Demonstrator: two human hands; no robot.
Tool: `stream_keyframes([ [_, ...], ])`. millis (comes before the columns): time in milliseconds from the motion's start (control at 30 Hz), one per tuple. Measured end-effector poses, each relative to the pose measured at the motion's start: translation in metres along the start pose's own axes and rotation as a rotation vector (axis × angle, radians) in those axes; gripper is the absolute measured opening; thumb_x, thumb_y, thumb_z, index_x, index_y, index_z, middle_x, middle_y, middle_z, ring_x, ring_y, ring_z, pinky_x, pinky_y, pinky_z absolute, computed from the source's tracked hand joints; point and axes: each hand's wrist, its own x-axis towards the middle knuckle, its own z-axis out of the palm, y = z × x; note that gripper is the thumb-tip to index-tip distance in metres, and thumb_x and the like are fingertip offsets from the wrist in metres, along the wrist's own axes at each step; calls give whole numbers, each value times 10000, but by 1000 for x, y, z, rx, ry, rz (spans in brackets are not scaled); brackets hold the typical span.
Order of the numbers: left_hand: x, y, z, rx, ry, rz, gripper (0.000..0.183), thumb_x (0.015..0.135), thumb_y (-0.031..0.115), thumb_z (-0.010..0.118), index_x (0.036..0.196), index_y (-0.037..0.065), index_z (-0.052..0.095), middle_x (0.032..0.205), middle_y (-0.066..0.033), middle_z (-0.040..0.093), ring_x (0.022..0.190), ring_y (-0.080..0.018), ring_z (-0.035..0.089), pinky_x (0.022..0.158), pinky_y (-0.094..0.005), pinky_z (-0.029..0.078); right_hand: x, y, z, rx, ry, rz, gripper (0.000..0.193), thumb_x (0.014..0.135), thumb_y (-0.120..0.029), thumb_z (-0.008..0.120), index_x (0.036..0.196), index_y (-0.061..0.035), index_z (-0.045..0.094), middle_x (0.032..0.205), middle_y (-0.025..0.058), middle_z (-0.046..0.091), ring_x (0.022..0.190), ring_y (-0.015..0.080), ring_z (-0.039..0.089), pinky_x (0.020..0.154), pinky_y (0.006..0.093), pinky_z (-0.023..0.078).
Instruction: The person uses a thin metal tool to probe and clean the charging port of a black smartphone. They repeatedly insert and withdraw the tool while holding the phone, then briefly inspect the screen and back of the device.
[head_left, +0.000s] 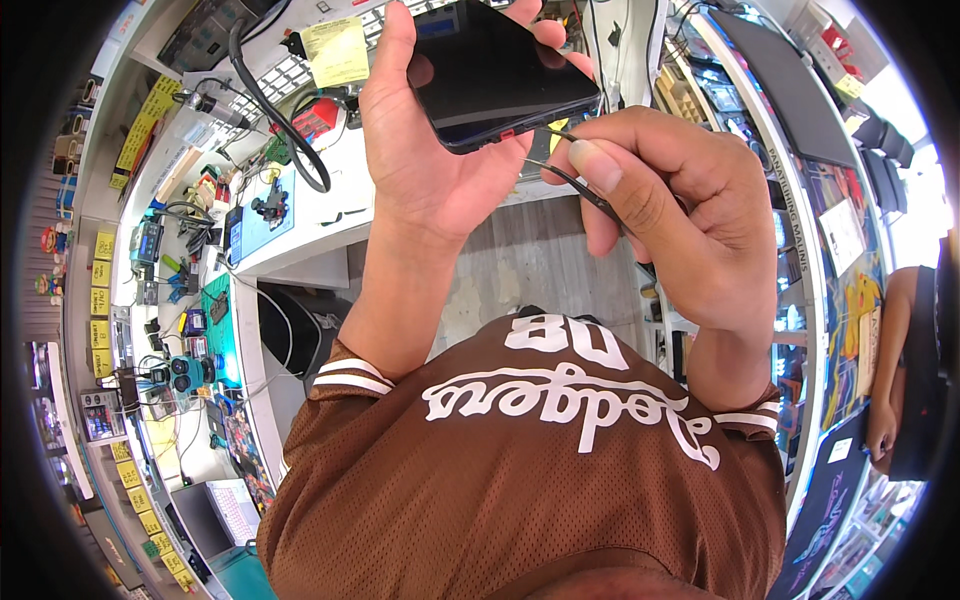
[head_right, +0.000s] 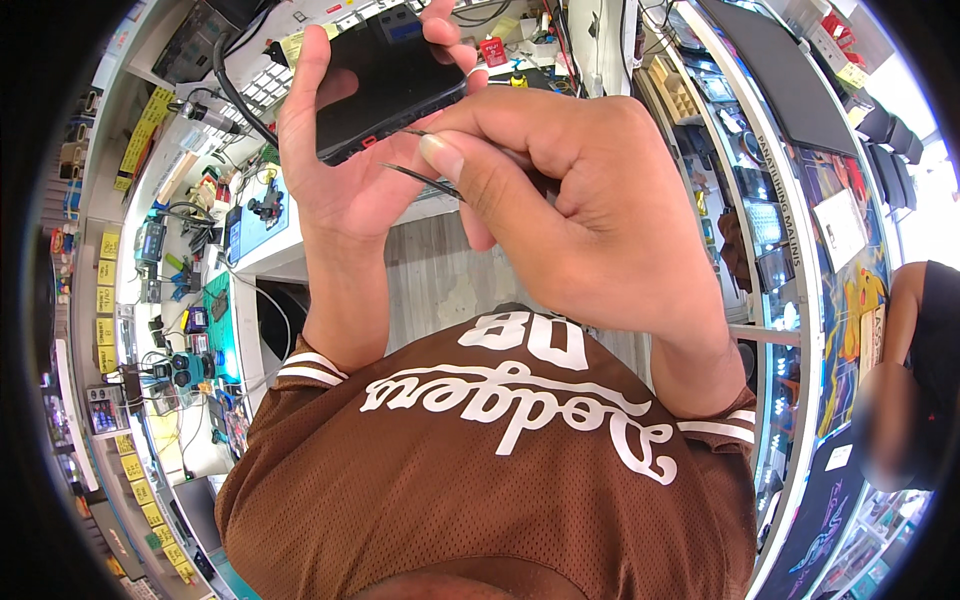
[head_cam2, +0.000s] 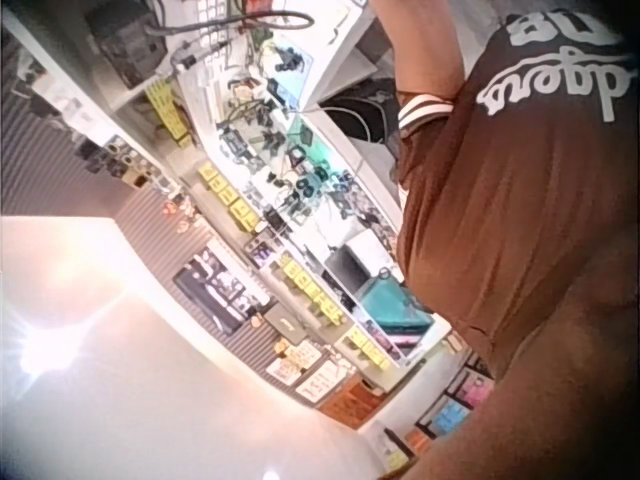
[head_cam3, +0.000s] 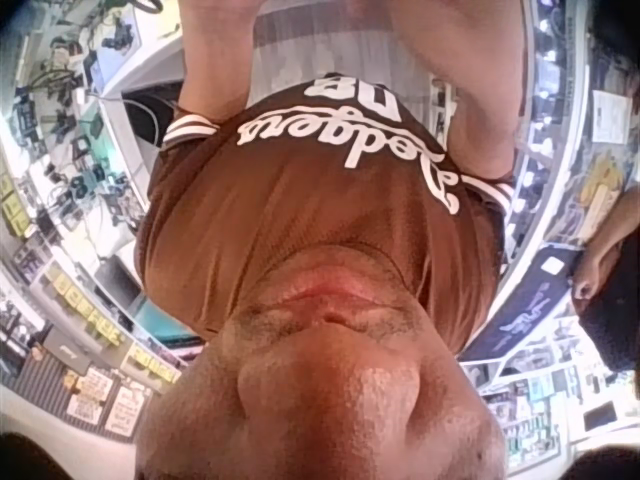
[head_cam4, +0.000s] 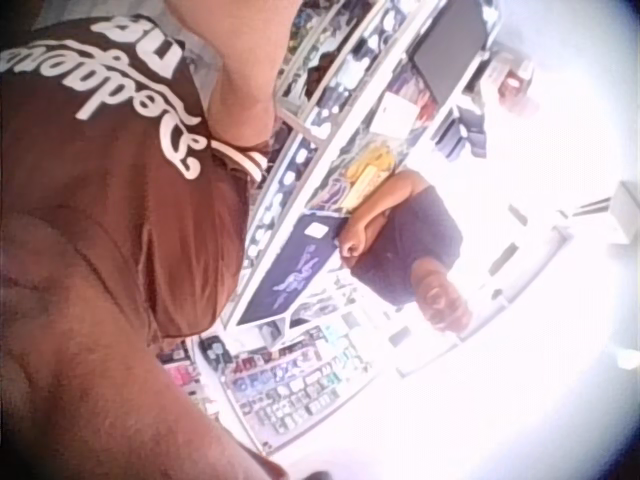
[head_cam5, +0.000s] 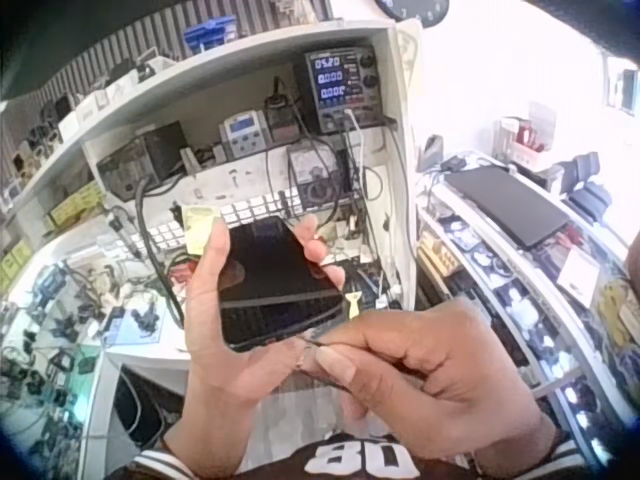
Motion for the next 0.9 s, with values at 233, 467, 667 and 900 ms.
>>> stream_keyframes([
  [233, 5, -6, -21, 34, 95, 80, 788, 1060, 504, 507, 1494, -136, 355, 1233, -181, 640, 1127, -314, 631, 1101, -488, 420, -7, 11, -3, -115, -227, -40, 183, 1032, -123, 603, 1036, 0, 738, 740, 83, 671, 597, 115, 627, 579, 273, 486],
  [467, -17, -40, -95, -59, 324, -60, 702, 1045, 618, 458, 1369, 5, 568, 1085, -152, 713, 904, -311, 695, 831, -447, 591, -9, 23, 13, -574, -177, -232, 93, 925, -89, 663, 1006, -43, 671, 754, 116, 641, 679, 303, 683, 573, 415, 510],
  [667, -30, -76, -132, -231, 273, -469, 817, 984, 693, 522, 1450, 23, 485, 1009, -126, 691, 907, -313, 703, 823, -437, 590, 2, 36, 38, -855, -479, -342, 182, 814, -61, 649, 995, -70, 664, 781, 70, 622, 685, 248, 677, 586, 380, 537],
  [900, -53, -76, -166, -134, 328, -342, 726, 1033, 629, 471, 1364, -8, 579, 1004, -182, 704, 927, -328, 711, 850, -425, 585, 81, 9, -21, -497, -385, -220, 243, 930, -184, 618, 1091, -17, 688, 915, 122, 692, 703, 251, 685, 604, 317, 548],
])
